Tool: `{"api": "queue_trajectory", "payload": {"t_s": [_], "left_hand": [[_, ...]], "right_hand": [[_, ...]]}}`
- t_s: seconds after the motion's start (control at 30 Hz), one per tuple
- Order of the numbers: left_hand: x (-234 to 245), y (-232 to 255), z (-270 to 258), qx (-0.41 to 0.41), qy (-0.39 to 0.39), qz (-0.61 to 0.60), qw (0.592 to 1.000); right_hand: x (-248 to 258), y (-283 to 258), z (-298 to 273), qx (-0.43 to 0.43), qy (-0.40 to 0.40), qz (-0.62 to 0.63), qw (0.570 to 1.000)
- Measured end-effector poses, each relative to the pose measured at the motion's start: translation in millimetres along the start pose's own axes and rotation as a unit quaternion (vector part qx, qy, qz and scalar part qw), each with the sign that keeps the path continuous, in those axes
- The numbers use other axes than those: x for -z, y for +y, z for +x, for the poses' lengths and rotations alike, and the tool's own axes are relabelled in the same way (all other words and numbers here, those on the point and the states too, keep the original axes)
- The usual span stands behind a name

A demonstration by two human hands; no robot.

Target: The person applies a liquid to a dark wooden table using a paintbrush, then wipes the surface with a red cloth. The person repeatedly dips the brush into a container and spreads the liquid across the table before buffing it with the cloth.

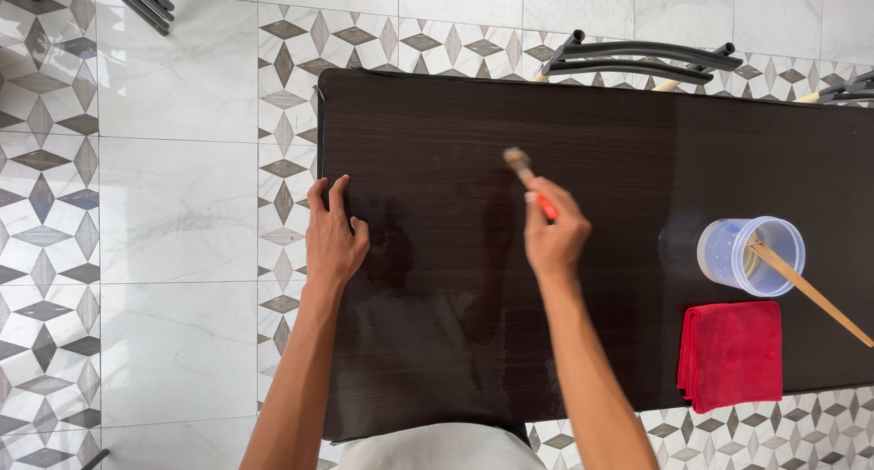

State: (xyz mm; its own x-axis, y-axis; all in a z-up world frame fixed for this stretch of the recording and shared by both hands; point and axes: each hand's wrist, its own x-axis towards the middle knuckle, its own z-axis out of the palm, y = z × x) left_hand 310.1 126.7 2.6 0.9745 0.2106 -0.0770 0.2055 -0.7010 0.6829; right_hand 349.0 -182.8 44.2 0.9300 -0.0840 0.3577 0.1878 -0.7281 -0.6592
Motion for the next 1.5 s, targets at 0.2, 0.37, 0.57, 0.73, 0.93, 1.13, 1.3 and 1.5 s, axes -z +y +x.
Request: {"api": "queue_trajectory", "payload": {"t_s": [0.2,0.37,0.57,0.73,0.93,1.13,1.3,1.5], "left_hand": [[1.6,0.1,1.0,0.030,-0.009,-0.013,0.999],[2.5,-1.1,0.7,0.035,-0.010,-0.028,0.999],[-1.2,-4.2,-2.0,0.034,0.002,-0.024,0.999],[0.9,-9.4,-2.0,0.025,0.017,-0.058,0.998],[21.8,-2.2,-35.2,-0.053,0.062,-0.107,0.991],[23.5,23.6,-108.9,0.093,-0.064,-0.212,0.971],[-12.5,57.5,-171.6,0.127,-0.149,-0.223,0.955],[-82.3,118.2,-226.2,0.155,-0.271,-0.243,0.918]], "right_hand": [[-67.7,-79.2,-46.1,-0.001,-0.174,0.180,0.968],[-59.5,-48.0,-13.3,-0.043,-0.120,0.154,0.980],[-29.1,5.6,32.3,-0.006,-0.018,0.036,0.999],[-47.0,-32.8,-7.4,0.041,-0.083,0.081,0.992],[-44.1,-79.4,-78.7,0.012,-0.243,0.210,0.947],[0.7,-6.6,-51.5,-0.104,-0.110,0.216,0.965],[47.1,54.9,-26.4,-0.149,-0.040,0.195,0.969],[105.9,82.0,-62.3,-0.192,-0.017,0.332,0.923]]}}
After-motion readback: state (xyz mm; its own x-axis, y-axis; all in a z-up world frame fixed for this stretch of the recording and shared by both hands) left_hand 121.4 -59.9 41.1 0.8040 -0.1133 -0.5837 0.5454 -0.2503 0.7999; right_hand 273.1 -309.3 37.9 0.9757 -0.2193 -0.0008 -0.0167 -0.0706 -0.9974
